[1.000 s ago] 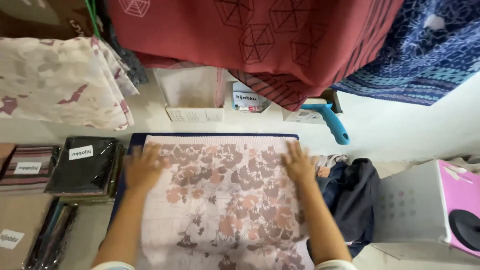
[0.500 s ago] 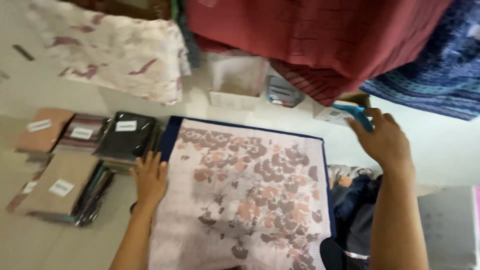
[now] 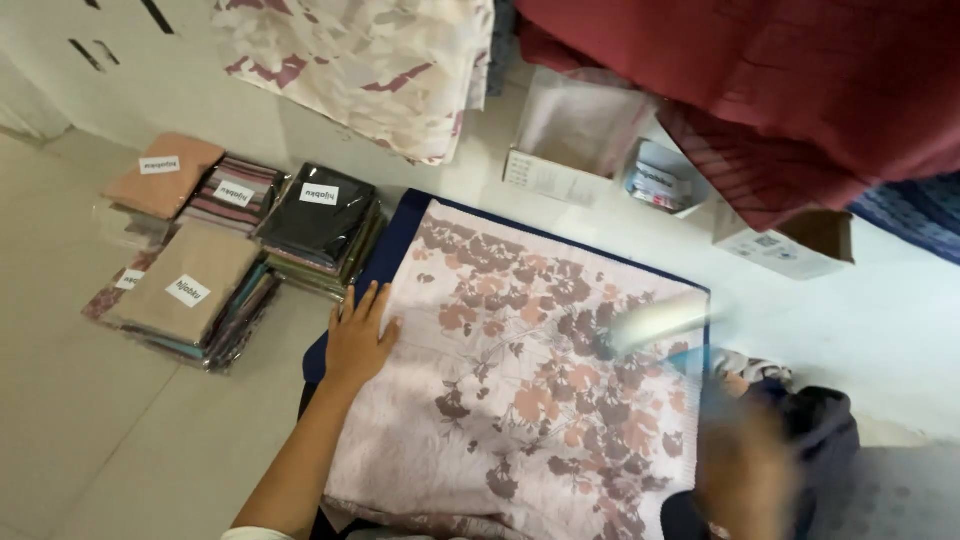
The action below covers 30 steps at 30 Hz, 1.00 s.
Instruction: Cleaning a hijab with a lint roller, folding it neatly, and placing it into a plastic packaging bag.
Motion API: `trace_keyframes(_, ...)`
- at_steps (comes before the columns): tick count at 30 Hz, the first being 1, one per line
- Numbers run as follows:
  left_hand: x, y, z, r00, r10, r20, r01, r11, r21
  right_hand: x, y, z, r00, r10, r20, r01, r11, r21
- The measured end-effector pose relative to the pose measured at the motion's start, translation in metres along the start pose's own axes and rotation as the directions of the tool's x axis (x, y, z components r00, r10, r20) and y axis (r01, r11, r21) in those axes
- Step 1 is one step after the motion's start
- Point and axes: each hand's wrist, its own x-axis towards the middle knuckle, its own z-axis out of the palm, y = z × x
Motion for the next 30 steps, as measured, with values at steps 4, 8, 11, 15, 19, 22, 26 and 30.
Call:
trace_keyframes(4,-0.005,0.004,-0.006,0.997,0.04,-0.059,-0.039,0.999,0.006,-0.003,-0.136,0.044,0.817,0.103,0.568,-0.281,0.93,0.235)
trace_keyframes(8,-0.007,0.007,-0.007,0.98,0.084,-0.18,-0.081,0.996,0.029,-0.003,-0.172,0.108,0.944,-0.082,0.32,0.032,0.987,0.158)
trace_keyframes(11,-0.005,0.005,-0.01,0.99,0.066,-0.128,-0.062,0.998,0.033,0.025,-0.196,0.168,0.971,-0.167,0.173,0.164,0.986,0.035)
trace_keyframes(15,-0.003,0.003,-0.006,0.991,0.055,-0.125,-0.053,0.998,0.017,0.076,-0.211,0.293,0.955,-0.297,0.001,0.296,0.951,-0.087)
trace_keyframes(19,-0.005,0.003,-0.005,0.986,0.053,-0.156,-0.051,0.999,0.017,0.137,-0.235,0.353,0.922,-0.375,-0.096,0.342,0.906,-0.25)
trace_keyframes(22,-0.003,0.004,-0.006,0.989,0.054,-0.14,-0.054,0.999,0.009,0.153,-0.235,0.356,0.928,-0.241,0.285,0.234,0.97,0.061)
trace_keyframes(26,-0.003,0.002,-0.007,0.99,0.057,-0.128,-0.054,0.998,0.02,0.101,-0.215,0.276,0.932,-0.338,-0.132,0.339,0.941,-0.01)
trace_keyframes(30,-0.002,-0.004,0.004,0.965,0.139,-0.221,-0.119,0.988,0.097,0.002,-0.162,0.163,0.961,-0.066,0.268,0.05,0.997,0.065)
